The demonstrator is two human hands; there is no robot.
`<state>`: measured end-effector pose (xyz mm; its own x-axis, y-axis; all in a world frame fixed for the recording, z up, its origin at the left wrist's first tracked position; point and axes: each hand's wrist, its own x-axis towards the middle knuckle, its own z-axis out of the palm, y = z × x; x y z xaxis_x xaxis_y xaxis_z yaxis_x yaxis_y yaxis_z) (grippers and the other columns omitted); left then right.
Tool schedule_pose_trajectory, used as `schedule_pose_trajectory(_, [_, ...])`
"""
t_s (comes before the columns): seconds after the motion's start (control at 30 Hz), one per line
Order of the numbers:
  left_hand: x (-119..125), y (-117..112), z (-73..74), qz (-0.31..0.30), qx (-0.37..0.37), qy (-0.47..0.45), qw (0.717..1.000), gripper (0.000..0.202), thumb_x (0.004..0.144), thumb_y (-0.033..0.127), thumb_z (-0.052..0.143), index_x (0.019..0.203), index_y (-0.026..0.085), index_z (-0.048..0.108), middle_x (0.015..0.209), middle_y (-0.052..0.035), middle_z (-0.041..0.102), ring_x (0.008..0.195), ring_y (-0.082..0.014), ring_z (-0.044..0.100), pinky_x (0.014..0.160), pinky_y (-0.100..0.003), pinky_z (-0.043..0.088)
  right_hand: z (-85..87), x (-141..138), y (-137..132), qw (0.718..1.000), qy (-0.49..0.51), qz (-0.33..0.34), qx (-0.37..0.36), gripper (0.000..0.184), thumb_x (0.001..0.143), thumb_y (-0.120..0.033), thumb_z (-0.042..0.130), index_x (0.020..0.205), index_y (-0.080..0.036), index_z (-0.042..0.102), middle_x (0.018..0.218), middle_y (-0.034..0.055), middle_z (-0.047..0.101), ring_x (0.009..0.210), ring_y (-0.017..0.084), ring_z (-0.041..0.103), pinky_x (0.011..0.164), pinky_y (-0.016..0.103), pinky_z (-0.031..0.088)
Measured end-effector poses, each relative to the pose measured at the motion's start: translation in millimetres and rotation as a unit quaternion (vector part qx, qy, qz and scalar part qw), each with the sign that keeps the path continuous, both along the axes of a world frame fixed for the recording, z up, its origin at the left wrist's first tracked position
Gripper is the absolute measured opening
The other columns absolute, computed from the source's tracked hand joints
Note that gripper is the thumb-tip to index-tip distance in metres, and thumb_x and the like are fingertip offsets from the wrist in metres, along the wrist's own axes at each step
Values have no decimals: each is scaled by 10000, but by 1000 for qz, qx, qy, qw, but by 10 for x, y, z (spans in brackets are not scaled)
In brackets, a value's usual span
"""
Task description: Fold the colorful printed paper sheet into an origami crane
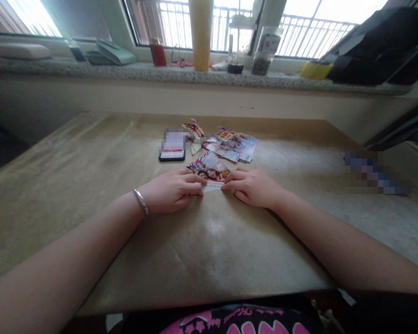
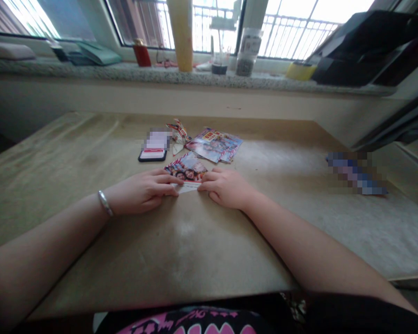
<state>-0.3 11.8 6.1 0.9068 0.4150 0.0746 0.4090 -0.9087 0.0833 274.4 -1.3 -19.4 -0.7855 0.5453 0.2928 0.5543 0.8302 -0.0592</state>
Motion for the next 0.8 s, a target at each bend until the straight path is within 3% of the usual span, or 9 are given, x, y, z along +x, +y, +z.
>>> schedule_pose_trajectory(0.8, [-182, 96, 25, 12, -104, -37, 994, 317, 835, 103, 443, 889, 235, 726, 1229, -14, 647, 1152, -157, 572, 1023, -331, 452, 2, -3, 3, 1000, -12, -4, 5, 335, 827, -125, 494, 1075, -233, 692, 1054, 63, 677, 925, 199, 557, 774, 321, 457])
